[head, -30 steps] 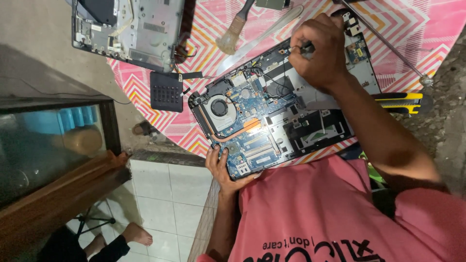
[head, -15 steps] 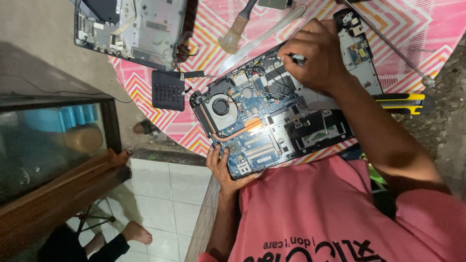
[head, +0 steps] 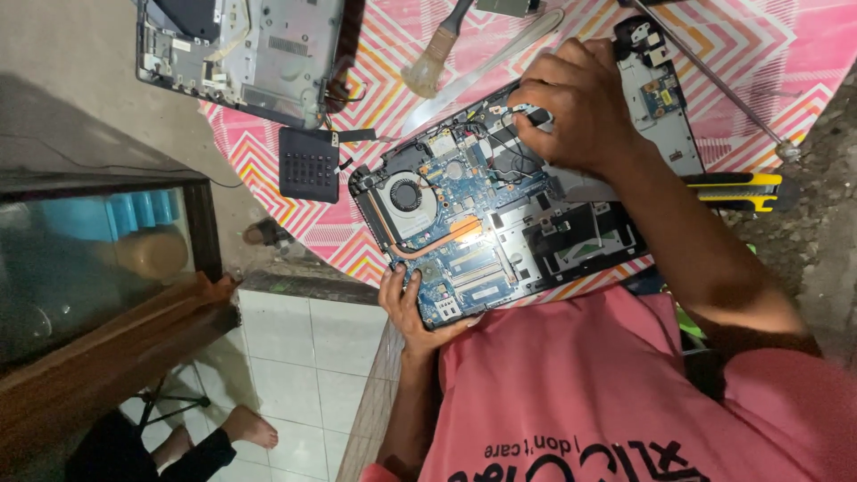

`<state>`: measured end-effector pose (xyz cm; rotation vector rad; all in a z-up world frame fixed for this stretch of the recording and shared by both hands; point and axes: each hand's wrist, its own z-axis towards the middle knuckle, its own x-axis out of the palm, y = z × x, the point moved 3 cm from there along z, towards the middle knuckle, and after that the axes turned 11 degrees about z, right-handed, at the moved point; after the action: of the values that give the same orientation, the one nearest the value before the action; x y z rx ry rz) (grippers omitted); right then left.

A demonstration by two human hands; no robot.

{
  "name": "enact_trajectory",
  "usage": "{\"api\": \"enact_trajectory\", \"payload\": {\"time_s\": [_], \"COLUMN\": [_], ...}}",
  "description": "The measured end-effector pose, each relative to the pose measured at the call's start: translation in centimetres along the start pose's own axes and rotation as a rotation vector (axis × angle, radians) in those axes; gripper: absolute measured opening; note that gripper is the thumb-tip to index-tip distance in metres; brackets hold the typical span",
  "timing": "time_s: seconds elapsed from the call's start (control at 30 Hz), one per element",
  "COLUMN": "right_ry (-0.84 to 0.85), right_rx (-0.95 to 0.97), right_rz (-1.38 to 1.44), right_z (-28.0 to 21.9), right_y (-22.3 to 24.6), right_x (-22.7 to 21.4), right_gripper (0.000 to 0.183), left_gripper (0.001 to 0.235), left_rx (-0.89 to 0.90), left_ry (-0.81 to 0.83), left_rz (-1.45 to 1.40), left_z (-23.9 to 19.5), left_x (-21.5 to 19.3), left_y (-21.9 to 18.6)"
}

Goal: The person uses a screwdriver to work on the internal components of a disassembled laptop motherboard. They manipulate wires and small parts on the circuit board while the laptop chassis and other components lie on a patterned table.

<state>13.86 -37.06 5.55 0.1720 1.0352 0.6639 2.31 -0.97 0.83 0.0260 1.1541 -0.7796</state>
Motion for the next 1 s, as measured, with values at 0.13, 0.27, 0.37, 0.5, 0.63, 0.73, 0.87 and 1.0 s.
{"api": "enact_trajectory", "payload": {"time_s": [0.13,0.27,0.37,0.5,0.63,0.73,0.87,1.0], "right_ry": [0.068,0.083,0.075,0.057,0.142,0.174,0.188,0.166], "right_rx": [0.104,0.125,0.107,0.117,0.086,0.057,0.009,-0.080], "right_rz": [0.016,0.060,0.101,0.172,0.116,0.081,0.088,0.085], "right_z": [0.1,0.7,1.4,2.0,2.1,2.8,5.0,5.7], "right_y": [0.4,0.6,1.3,1.6,2.5,2.2,2.9,2.6], "right_x": [0.2,-0.3,-0.6,-1.1,-0.6,-0.1,0.2,1.7], "right_gripper": [0.014,0.009,0.007,0.009,0.013,0.015,0.017,0.018], "left_gripper": [0.113,0.115,0.114,0.099,0.097,0.096,0.094,0.088], "left_rx": [-0.020,0.003,0.021,-0.066,-0.103,-0.075,-0.065,-0.005], "left_ry": [-0.005,-0.002,-0.032,-0.065,-0.046,-0.037,0.002,0.052], "left_rz": [0.007,-0.009,-0.010,-0.137,-0.123,-0.071,-0.107,-0.121], "left_z": [-0.2,0.0,-0.7,-0.6,-1.2,-0.9,-1.0,-1.1], "left_x": [-0.2,-0.1,0.4,0.4,0.2,0.4,0.5,0.0], "left_y": [0.2,0.5,0.9,0.8,0.7,0.9,1.2,1.9]}}
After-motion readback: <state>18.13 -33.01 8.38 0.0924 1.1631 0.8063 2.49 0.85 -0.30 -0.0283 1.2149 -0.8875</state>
